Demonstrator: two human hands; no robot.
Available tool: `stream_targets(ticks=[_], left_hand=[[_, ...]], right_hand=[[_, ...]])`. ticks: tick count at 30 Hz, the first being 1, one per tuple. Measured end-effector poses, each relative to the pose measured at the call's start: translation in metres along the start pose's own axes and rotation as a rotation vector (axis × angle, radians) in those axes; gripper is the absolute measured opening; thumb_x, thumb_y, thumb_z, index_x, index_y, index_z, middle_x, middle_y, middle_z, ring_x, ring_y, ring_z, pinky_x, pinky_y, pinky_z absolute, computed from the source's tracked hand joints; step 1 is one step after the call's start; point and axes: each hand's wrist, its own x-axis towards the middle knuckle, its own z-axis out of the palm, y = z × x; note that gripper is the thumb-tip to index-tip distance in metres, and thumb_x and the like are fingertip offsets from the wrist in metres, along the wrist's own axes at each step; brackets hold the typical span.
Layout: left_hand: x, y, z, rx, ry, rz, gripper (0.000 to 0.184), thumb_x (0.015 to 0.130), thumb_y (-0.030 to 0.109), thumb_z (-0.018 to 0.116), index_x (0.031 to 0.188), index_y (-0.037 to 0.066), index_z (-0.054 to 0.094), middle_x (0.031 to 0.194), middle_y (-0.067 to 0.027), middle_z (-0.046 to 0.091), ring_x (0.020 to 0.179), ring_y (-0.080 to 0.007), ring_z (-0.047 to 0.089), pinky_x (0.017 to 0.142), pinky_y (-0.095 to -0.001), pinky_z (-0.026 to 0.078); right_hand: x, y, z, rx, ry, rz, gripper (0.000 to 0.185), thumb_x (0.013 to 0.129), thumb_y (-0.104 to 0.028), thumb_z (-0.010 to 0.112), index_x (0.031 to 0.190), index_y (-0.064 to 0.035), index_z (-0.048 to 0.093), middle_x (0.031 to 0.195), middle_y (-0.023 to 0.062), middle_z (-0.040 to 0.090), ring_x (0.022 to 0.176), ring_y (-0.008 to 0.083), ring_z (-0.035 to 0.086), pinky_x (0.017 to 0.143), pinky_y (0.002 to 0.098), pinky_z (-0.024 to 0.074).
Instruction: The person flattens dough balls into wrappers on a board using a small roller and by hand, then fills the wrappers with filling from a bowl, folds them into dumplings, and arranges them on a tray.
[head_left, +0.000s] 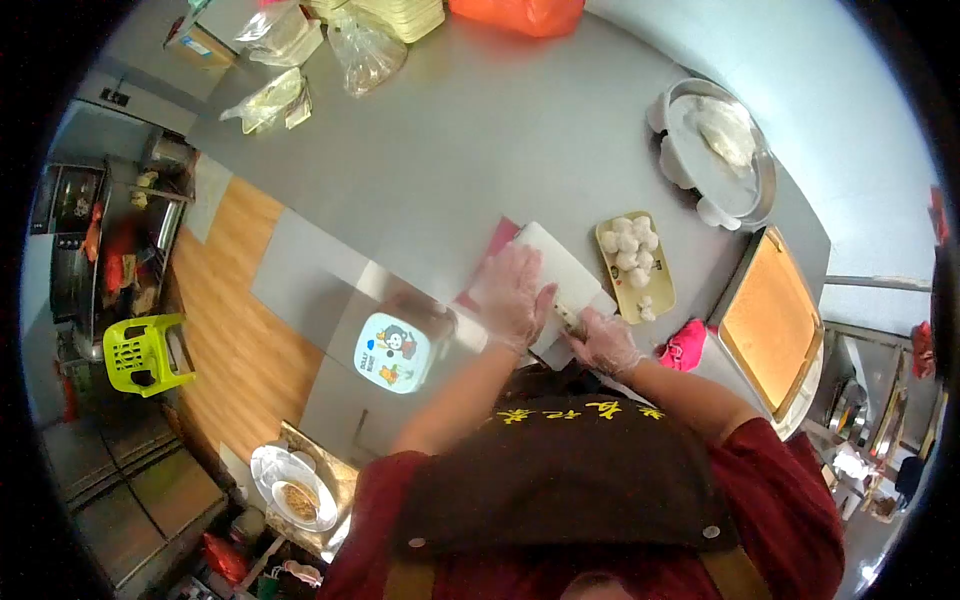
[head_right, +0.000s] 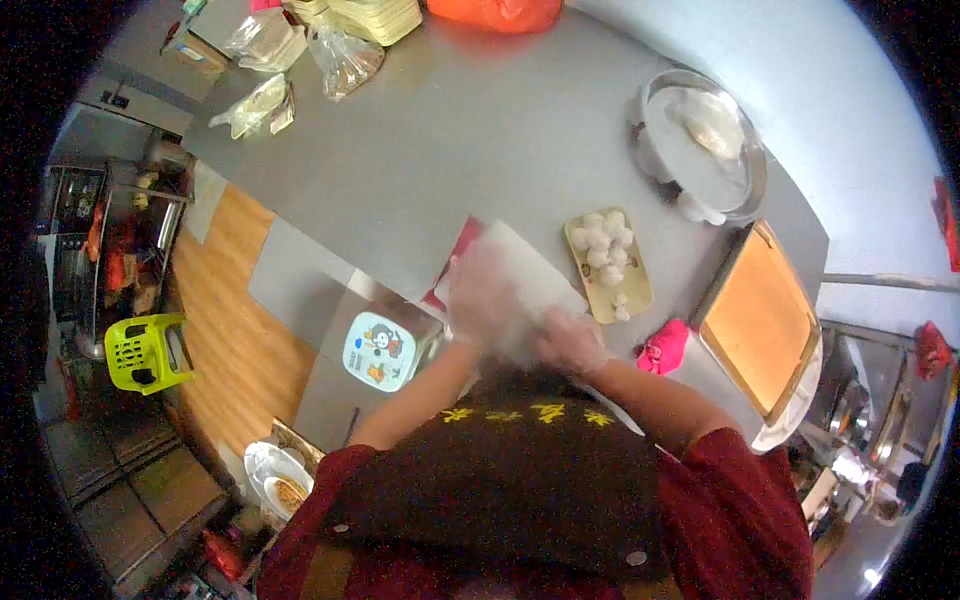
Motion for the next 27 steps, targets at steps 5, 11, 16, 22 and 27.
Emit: stream_targets(ticks=[5,11,16,22,27], left_hand=[[-0.001,0.000,0.009,-0.043,0.060,-0.049,0.049,0.083,0.032,0.058,0.124,0.006,0.050,0.126,-0.0131,0.050,0.123,-0.0361,0.040,0.103,-0.0526,0.027],[-0.004,0.002,0.000,-0.067,0.080,-0.059,0.052,0.082,0.031,0.061,0.126,0.006,0.047,0.127,-0.0144,0.049,0.124,-0.0366,0.039,0.104,-0.0522,0.027],[-0.008,-0.003,0.014,-0.096,0.117,-0.066,0.051,0.083,0.031,0.061,0.125,0.006,0.048,0.125,-0.0149,0.049,0.124,-0.0359,0.039,0.103,-0.0523,0.028],[-0.027,0.008,0.001,-0.278,0.262,-0.206,0.046,0.083,0.029,0.060,0.120,0.003,0.051,0.121,-0.0176,0.051,0.120,-0.0335,0.043,0.102,-0.0429,0.033],[-0.102,0.066,-0.001,-0.161,-0.603,-0.055,0.032,0.079,0.022,0.061,0.103,0.002,0.058,0.110,-0.0149,0.054,0.109,-0.0299,0.049,0.093,-0.0370,0.043]], right_hand=[[-0.006,0.007,0.006,-0.086,0.006,0.004,0.037,0.077,-0.034,0.065,0.089,-0.0041,0.048,0.061,0.0188,0.056,0.059,0.0383,0.058,0.058,0.0469,0.0459],[-0.006,0.007,0.008,-0.026,-0.120,0.061,0.037,0.079,-0.034,0.063,0.091,-0.0031,0.047,0.070,0.0193,0.059,0.059,0.0403,0.057,0.057,0.0489,0.0449],[-0.006,0.007,0.010,-0.019,-0.066,0.037,0.037,0.081,-0.034,0.061,0.091,-0.0020,0.046,0.070,0.0210,0.059,0.062,0.0419,0.058,0.058,0.0501,0.0455],[0.003,-0.009,-0.014,-0.068,-0.231,0.083,0.048,0.085,-0.044,0.053,0.099,0.0010,0.046,0.083,0.0270,0.061,0.079,0.0434,0.060,0.069,0.0480,0.0477],[0.002,-0.003,-0.006,0.072,-0.310,0.205,0.047,0.086,-0.038,0.051,0.110,0.0024,0.050,0.102,0.0278,0.059,0.094,0.0402,0.058,0.081,0.0441,0.0466]])
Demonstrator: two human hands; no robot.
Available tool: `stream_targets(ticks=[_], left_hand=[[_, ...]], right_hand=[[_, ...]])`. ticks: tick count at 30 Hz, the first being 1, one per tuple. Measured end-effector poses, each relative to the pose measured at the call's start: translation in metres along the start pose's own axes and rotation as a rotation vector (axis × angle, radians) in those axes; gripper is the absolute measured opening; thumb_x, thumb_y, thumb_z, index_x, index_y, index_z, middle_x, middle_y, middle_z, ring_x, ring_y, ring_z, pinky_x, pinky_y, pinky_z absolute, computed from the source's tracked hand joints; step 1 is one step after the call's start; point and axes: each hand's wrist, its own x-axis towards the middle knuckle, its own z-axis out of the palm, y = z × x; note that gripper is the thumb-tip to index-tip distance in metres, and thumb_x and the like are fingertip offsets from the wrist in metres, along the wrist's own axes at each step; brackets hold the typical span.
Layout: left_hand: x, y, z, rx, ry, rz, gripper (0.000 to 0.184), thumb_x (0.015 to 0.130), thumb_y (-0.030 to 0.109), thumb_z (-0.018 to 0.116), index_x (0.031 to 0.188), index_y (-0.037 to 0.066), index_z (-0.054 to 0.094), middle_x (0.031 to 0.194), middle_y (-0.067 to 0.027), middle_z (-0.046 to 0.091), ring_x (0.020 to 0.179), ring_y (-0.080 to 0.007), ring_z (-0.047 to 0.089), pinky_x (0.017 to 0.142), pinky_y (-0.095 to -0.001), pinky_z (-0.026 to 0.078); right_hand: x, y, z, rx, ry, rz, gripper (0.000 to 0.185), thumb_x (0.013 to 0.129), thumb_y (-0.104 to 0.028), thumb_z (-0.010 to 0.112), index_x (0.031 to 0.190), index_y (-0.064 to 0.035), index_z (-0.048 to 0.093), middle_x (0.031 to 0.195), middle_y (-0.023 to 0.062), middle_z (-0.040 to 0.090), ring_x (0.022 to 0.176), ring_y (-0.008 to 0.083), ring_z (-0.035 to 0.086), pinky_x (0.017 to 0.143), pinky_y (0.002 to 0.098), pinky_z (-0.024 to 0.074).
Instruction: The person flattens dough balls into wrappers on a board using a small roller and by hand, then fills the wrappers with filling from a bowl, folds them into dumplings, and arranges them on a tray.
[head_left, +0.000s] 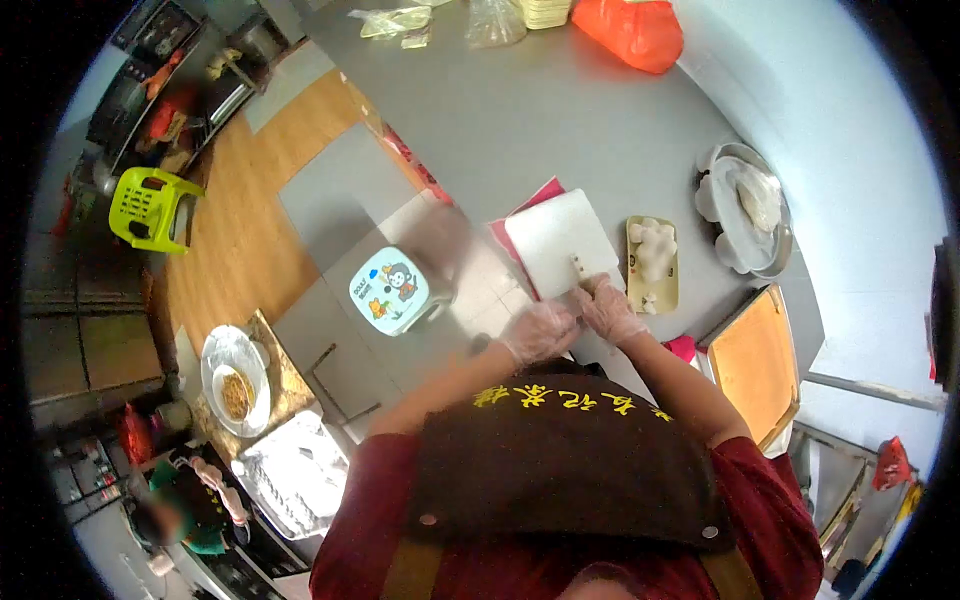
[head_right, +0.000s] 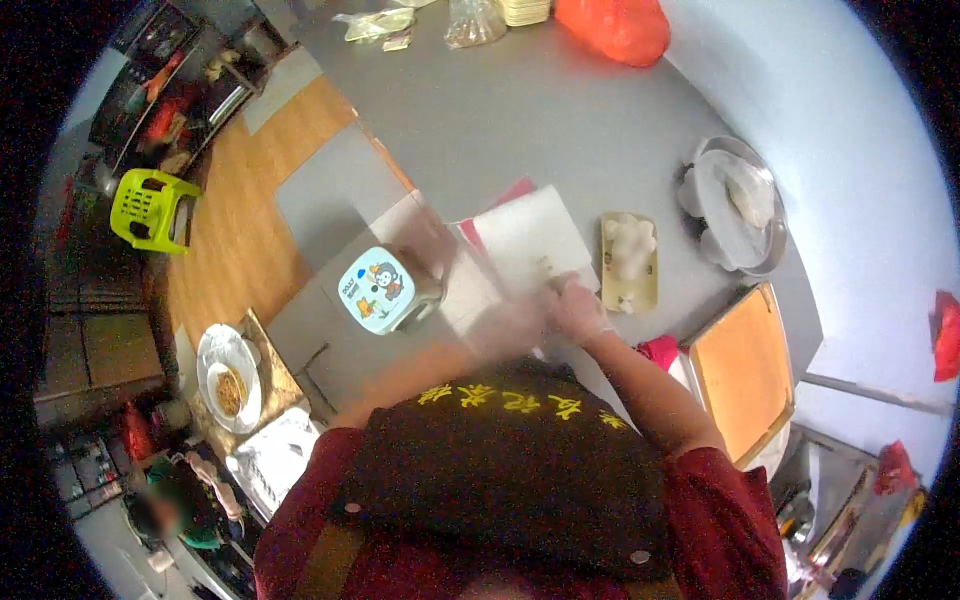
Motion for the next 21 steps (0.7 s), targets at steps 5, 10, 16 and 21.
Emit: stream_targets(ticks=[5,10,16,21], left_hand=[[-0.012,0.012,0.015,-0.020,0.424,0.116,0.035,0.076,0.021,0.060,0.104,0.000,0.056,0.109,-0.0136,0.054,0.109,-0.0286,0.049,0.090,-0.0359,0.045],[-0.017,0.008,0.013,0.017,0.366,0.135,0.040,0.076,0.019,0.060,0.111,0.001,0.054,0.109,-0.0129,0.054,0.111,-0.0297,0.048,0.093,-0.0371,0.044],[-0.013,0.001,0.013,0.016,0.331,0.202,0.034,0.076,0.017,0.060,0.106,0.000,0.055,0.113,-0.0139,0.054,0.108,-0.0278,0.051,0.090,-0.0338,0.045],[0.002,-0.027,0.006,-0.681,0.312,-0.270,0.027,0.086,0.022,0.056,0.102,0.001,0.056,0.102,-0.0098,0.056,0.097,-0.0214,0.055,0.085,-0.0338,0.046]], right_hand=[[0.039,0.054,0.030,-0.243,-0.024,-0.321,0.035,0.083,-0.022,0.053,0.111,-0.0012,0.053,0.107,0.0222,0.056,0.085,0.0384,0.058,0.080,0.0428,0.0468],[0.003,-0.016,-0.061,-0.294,0.027,-0.524,0.046,0.084,-0.035,0.049,0.108,0.0029,0.053,0.096,0.0242,0.060,0.097,0.0400,0.057,0.088,0.0462,0.0427],[0.005,-0.134,-0.131,-0.561,0.111,-0.316,0.035,0.084,-0.029,0.052,0.101,0.0004,0.058,0.087,0.0227,0.063,0.085,0.0394,0.061,0.078,0.0474,0.0469],[0.050,-0.180,-0.154,-0.727,0.041,-0.331,0.031,0.081,-0.028,0.052,0.086,-0.0015,0.067,0.092,0.0200,0.064,0.088,0.0358,0.062,0.080,0.0439,0.0487]])
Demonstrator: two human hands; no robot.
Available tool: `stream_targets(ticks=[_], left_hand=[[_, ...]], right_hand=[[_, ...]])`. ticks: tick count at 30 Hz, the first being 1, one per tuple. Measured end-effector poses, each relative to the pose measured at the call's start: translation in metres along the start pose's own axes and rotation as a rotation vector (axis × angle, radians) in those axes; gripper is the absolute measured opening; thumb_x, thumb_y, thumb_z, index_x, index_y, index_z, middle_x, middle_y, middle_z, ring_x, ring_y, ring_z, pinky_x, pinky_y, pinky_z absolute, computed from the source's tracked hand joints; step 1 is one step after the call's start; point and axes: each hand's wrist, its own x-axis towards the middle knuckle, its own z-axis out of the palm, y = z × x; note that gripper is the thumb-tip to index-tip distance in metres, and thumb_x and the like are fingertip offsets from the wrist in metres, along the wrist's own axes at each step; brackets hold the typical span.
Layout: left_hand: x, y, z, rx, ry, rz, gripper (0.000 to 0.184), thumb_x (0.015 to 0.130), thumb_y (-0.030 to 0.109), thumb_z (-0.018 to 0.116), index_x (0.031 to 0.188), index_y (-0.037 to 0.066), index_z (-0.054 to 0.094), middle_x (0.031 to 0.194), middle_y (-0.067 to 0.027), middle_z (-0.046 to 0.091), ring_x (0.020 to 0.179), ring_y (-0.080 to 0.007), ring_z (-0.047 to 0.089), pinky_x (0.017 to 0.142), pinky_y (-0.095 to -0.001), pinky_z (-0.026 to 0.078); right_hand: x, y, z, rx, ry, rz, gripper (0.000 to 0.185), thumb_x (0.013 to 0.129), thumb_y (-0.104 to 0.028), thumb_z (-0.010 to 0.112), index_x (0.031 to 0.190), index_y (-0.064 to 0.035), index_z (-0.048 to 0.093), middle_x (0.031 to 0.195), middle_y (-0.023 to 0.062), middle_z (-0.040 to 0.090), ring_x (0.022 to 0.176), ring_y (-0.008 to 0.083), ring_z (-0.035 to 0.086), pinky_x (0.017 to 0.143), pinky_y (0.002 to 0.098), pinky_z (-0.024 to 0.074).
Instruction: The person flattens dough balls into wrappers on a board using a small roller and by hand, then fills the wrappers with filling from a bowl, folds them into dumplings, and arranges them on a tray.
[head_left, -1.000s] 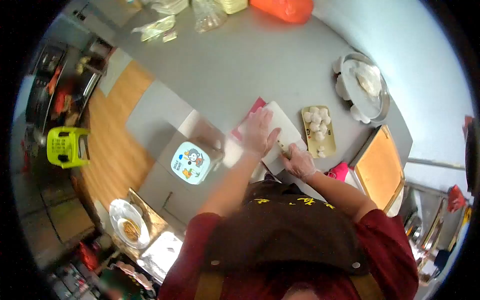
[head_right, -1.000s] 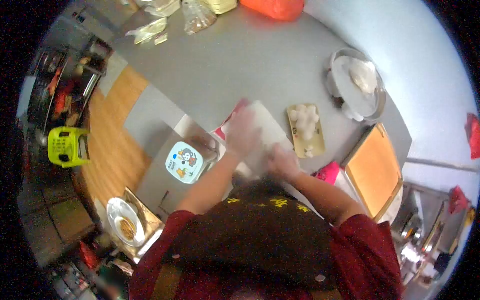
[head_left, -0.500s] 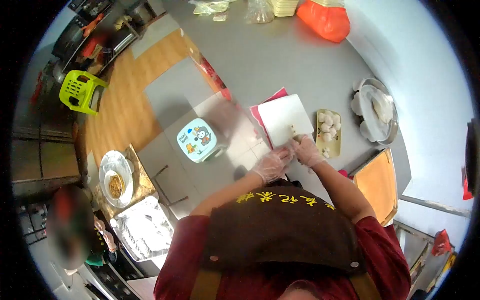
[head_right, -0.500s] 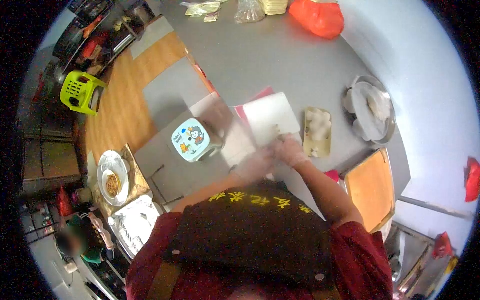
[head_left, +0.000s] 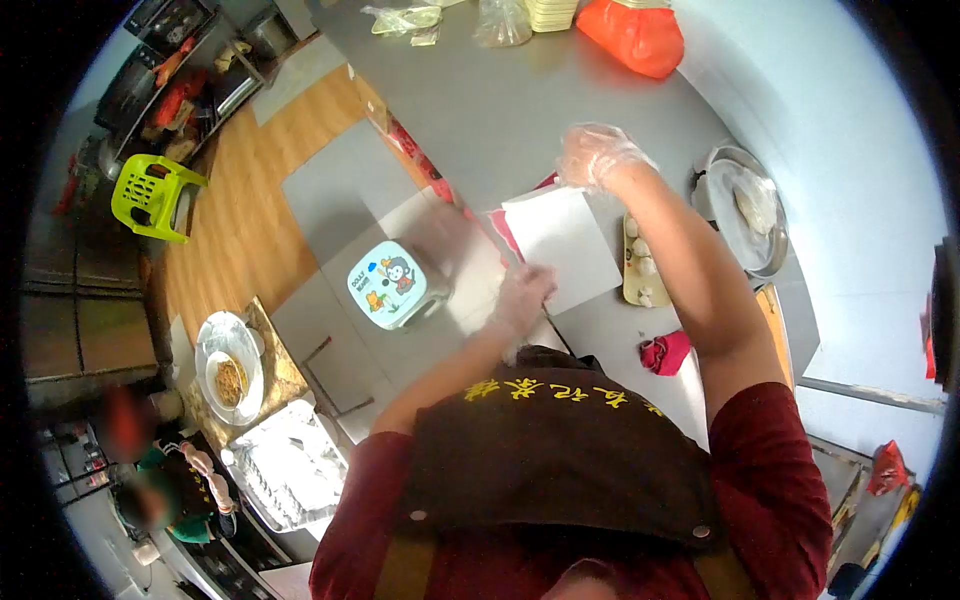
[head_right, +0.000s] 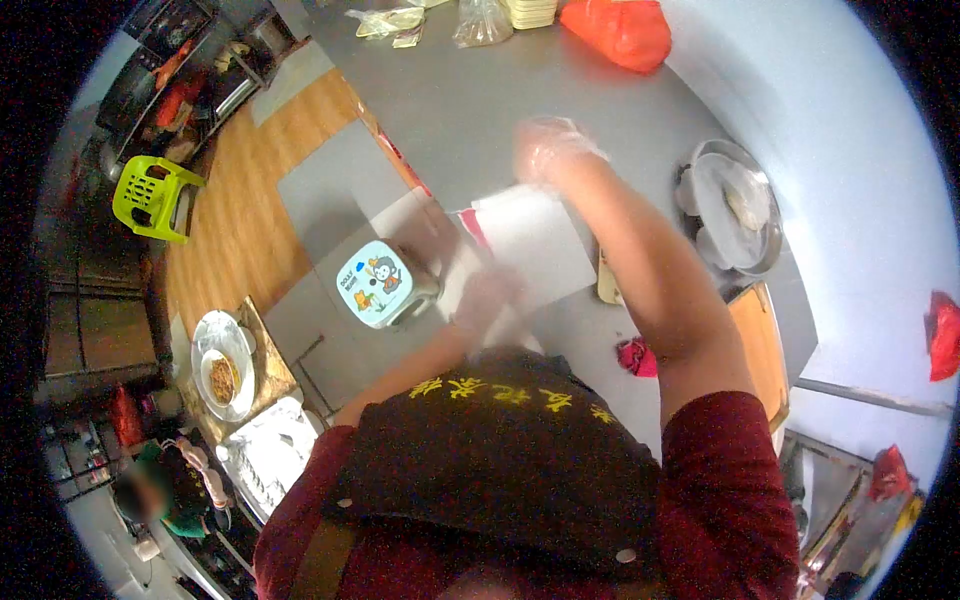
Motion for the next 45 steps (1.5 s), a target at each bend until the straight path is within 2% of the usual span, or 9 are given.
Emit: stream_targets(ticks=[4,10,13,18,28,30,34,43,45], left_hand=[[0.028,0.010,-0.020,-1.227,0.235,-0.241,0.022,0.088,0.021,0.054,0.098,0.001,0.054,0.095,-0.0079,0.055,0.090,-0.0199,0.055,0.082,-0.0335,0.047],[0.063,0.014,-0.027,-1.847,0.225,-0.239,0.016,0.088,0.017,0.052,0.091,0.002,0.051,0.086,-0.0069,0.053,0.081,-0.0188,0.054,0.078,-0.0319,0.048],[0.078,-0.013,-0.027,-2.920,-0.441,-0.416,0.013,0.088,0.016,0.051,0.087,0.003,0.049,0.082,-0.0064,0.052,0.076,-0.0182,0.053,0.076,-0.0311,0.048],[0.058,0.037,-0.037,-1.671,0.256,-0.222,0.009,0.086,0.009,0.049,0.089,0.000,0.048,0.083,-0.0077,0.051,0.073,-0.0190,0.053,0.076,-0.0311,0.049],[0.106,-0.060,-0.006,-1.067,0.432,0.308,0.025,0.091,0.018,0.047,0.102,-0.003,0.055,0.093,-0.0146,0.060,0.093,-0.0259,0.058,0.088,-0.0363,0.046],[0.089,0.002,-0.030,-1.661,0.421,-0.393,0.025,0.093,0.019,0.045,0.108,0.001,0.054,0.104,-0.0148,0.058,0.102,-0.0251,0.055,0.092,-0.0348,0.044],[0.070,0.022,-0.029,-1.505,0.438,-0.416,0.027,0.094,0.019,0.044,0.115,0.004,0.053,0.112,-0.0138,0.056,0.106,-0.0243,0.053,0.095,-0.0349,0.041],[0.054,-0.050,0.000,-0.654,0.406,0.427,0.026,0.089,0.005,0.050,0.113,-0.002,0.047,0.102,-0.0091,0.056,0.091,-0.0205,0.059,0.081,-0.0339,0.053],[0.016,-0.027,-0.019,-0.301,0.369,0.347,0.024,0.087,0.010,0.056,0.108,0.000,0.053,0.100,-0.0095,0.059,0.086,-0.0192,0.061,0.076,-0.0333,0.054]], right_hand=[[0.041,0.017,0.016,-0.218,-0.007,-0.236,0.029,0.077,-0.026,0.054,0.088,-0.0034,0.069,0.095,0.0182,0.065,0.090,0.0325,0.064,0.080,0.0411,0.0504],[0.016,-0.001,-0.007,-0.123,-0.169,0.004,0.024,0.078,-0.014,0.055,0.096,-0.0054,0.069,0.106,0.0150,0.064,0.099,0.0299,0.062,0.083,0.0422,0.0488],[0.005,-0.003,-0.011,-0.065,-0.086,0.038,0.024,0.077,-0.014,0.056,0.095,-0.0054,0.069,0.103,0.0155,0.065,0.097,0.0302,0.063,0.083,0.0417,0.0494],[0.001,-0.001,-0.009,0.006,-0.045,0.070,0.024,0.076,-0.015,0.056,0.095,-0.0058,0.069,0.102,0.0160,0.065,0.097,0.0303,0.063,0.082,0.0413,0.0497],[0.001,-0.002,-0.011,-0.015,-0.054,0.046,0.025,0.077,-0.016,0.054,0.094,-0.0057,0.069,0.103,0.0165,0.065,0.097,0.0312,0.063,0.081,0.0404,0.0500],[0.003,-0.002,-0.012,-0.017,-0.054,0.040,0.025,0.077,-0.016,0.054,0.094,-0.0057,0.069,0.102,0.0163,0.065,0.097,0.0311,0.063,0.081,0.0405,0.0501],[0.005,-0.001,-0.013,-0.006,-0.067,0.069,0.025,0.077,-0.016,0.055,0.095,-0.0059,0.069,0.103,0.0160,0.065,0.098,0.0307,0.063,0.081,0.0413,0.0502],[0.015,0.015,0.018,-0.066,0.057,-0.076,0.030,0.082,-0.030,0.054,0.097,-0.0070,0.067,0.102,0.0134,0.064,0.096,0.0309,0.061,0.085,0.0395,0.0480],[0.016,0.028,0.042,-0.093,0.012,-0.055,0.038,0.087,-0.038,0.051,0.109,-0.0090,0.062,0.117,0.0123,0.058,0.106,0.0279,0.055,0.093,0.0390,0.0428]])
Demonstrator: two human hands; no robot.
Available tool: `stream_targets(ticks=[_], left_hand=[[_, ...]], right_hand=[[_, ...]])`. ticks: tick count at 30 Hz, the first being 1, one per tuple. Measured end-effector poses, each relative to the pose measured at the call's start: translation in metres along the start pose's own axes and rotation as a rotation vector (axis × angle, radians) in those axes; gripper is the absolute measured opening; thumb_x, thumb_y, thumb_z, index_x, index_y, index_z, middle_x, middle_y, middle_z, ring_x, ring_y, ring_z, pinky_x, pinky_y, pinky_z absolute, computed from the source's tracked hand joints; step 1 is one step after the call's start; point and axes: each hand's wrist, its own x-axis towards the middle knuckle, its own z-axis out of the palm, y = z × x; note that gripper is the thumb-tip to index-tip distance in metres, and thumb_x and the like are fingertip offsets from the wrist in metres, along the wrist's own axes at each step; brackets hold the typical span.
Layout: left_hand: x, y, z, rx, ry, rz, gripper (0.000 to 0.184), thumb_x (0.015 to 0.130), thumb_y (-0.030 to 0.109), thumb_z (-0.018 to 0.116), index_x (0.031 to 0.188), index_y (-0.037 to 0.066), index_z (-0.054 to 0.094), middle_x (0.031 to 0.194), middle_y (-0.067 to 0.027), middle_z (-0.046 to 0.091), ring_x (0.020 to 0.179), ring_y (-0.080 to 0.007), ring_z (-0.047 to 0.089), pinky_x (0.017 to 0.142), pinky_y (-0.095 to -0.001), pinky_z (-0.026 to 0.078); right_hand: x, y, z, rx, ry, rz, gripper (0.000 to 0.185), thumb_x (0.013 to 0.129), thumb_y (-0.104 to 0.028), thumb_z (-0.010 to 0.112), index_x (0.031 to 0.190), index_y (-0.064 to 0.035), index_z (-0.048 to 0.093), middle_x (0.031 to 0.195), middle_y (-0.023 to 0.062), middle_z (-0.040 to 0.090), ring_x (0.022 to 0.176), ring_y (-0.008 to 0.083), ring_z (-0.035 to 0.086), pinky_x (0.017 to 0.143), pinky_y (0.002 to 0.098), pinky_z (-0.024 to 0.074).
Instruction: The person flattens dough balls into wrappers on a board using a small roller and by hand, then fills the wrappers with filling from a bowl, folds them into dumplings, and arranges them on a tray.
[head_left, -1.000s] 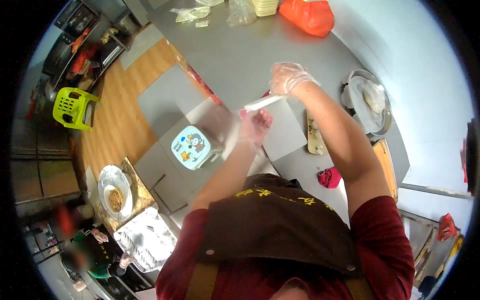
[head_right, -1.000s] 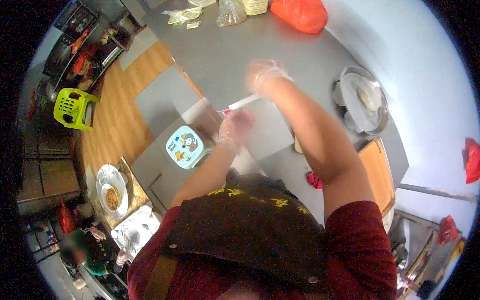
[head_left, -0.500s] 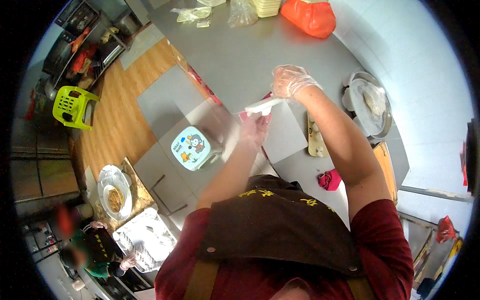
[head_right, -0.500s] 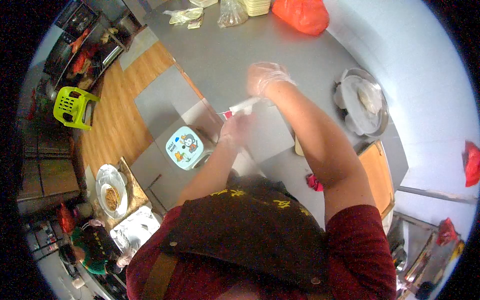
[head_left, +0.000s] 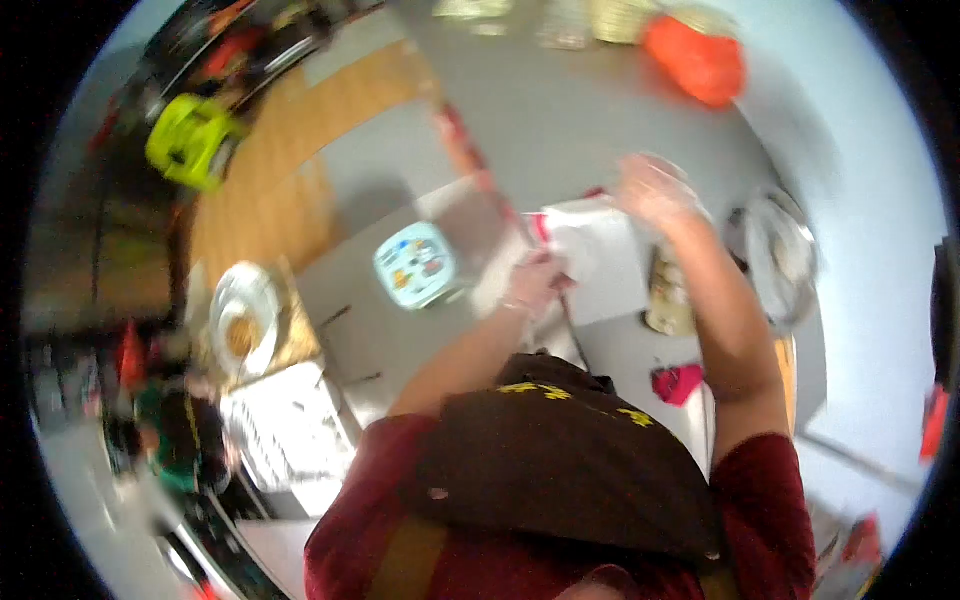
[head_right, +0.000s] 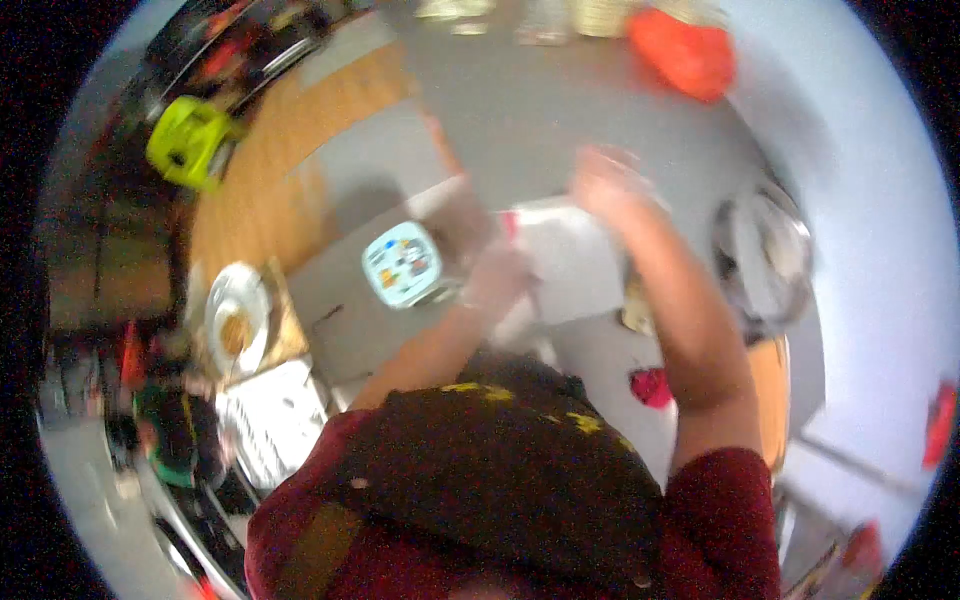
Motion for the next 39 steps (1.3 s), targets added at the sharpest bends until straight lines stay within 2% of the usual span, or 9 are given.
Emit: stream_targets(ticks=[3,6,10,13,17,19,24,27,39], left_hand=[[-0.042,0.068,-0.031,0.537,-0.012,0.082,0.023,0.083,0.013,0.061,0.102,0.001,0.058,0.098,-0.0095,0.061,0.079,-0.0180,0.062,0.069,-0.0318,0.055],[-0.086,0.039,-0.043,-0.675,0.482,-0.630,0.023,0.080,0.012,0.064,0.101,0.002,0.061,0.099,-0.0092,0.060,0.078,-0.0180,0.063,0.065,-0.0294,0.055],[-0.187,0.055,-0.078,-0.710,0.937,-0.668,0.027,0.079,0.011,0.064,0.105,0.003,0.060,0.102,-0.0102,0.060,0.078,-0.0196,0.064,0.066,-0.0303,0.055],[-0.282,0.002,-0.104,0.505,0.700,-0.461,0.032,0.081,0.009,0.062,0.112,0.003,0.056,0.098,-0.0095,0.062,0.077,-0.0216,0.064,0.066,-0.0320,0.056],[-0.339,0.054,-0.151,-0.643,1.395,-0.688,0.028,0.081,0.005,0.060,0.109,0.004,0.057,0.089,-0.0080,0.062,0.073,-0.0212,0.063,0.062,-0.0327,0.055],[-0.399,-0.005,-0.175,-0.323,1.438,-0.513,0.029,0.080,0.004,0.060,0.109,0.004,0.057,0.089,-0.0087,0.062,0.073,-0.0215,0.063,0.061,-0.0332,0.055],[-0.517,-0.045,-0.268,0.541,1.480,-0.457,0.036,0.081,0.000,0.054,0.117,0.004,0.051,0.092,-0.0120,0.061,0.073,-0.0231,0.062,0.063,-0.0350,0.055],[-0.618,-0.094,-0.327,0.239,1.703,-0.084,0.042,0.082,-0.002,0.050,0.123,0.006,0.047,0.098,-0.0136,0.060,0.080,-0.0236,0.061,0.067,-0.0363,0.055],[-0.796,0.051,-0.530,0.061,2.226,-0.513,0.023,0.082,0.018,0.055,0.101,0.008,0.063,0.085,-0.0076,0.064,0.080,-0.0210,0.060,0.070,-0.0351,0.050]], right_hand=[[-0.059,-0.020,-0.009,0.249,-0.087,0.077,0.041,0.090,-0.037,0.047,0.116,-0.0057,0.055,0.117,0.0138,0.055,0.109,0.0291,0.052,0.096,0.0420,0.0385],[-0.092,-0.010,0.084,0.287,0.184,-0.208,0.025,0.089,-0.024,0.048,0.102,-0.0032,0.056,0.097,0.0198,0.057,0.092,0.0359,0.057,0.081,0.0443,0.0440],[-0.124,-0.033,0.203,0.731,0.336,-0.098,0.051,0.091,-0.023,0.050,0.129,0.0068,0.035,0.125,0.0258,0.048,0.113,0.0391,0.049,0.097,0.0408,0.0379],[-0.129,-0.044,0.170,0.351,0.280,0.018,0.053,0.091,-0.030,0.051,0.131,0.0031,0.037,0.125,0.0248,0.049,0.112,0.0407,0.049,0.095,0.0429,0.0383],[-0.109,-0.051,0.157,0.118,0.512,-0.112,0.057,0.086,-0.031,0.057,0.132,-0.0019,0.040,0.119,0.0236,0.053,0.110,0.0394,0.049,0.092,0.0451,0.0395],[-0.093,-0.069,0.160,0.114,0.576,-0.250,0.056,0.085,-0.028,0.057,0.131,-0.0011,0.041,0.118,0.0238,0.054,0.109,0.0399,0.049,0.091,0.0448,0.0396],[-0.092,-0.232,0.120,0.239,0.210,-0.610,0.044,0.083,-0.022,0.055,0.115,0.0071,0.052,0.115,0.0267,0.054,0.108,0.0431,0.049,0.094,0.0468,0.0378],[-0.098,-0.330,0.133,0.052,0.091,-0.620,0.047,0.081,-0.025,0.056,0.118,0.0030,0.049,0.110,0.0247,0.054,0.104,0.0431,0.048,0.089,0.0487,0.0389],[-0.106,-0.501,0.145,-0.132,-0.241,-0.796,0.048,0.079,-0.021,0.058,0.117,0.0058,0.049,0.119,0.0261,0.050,0.111,0.0408,0.045,0.094,0.0476,0.0365]])
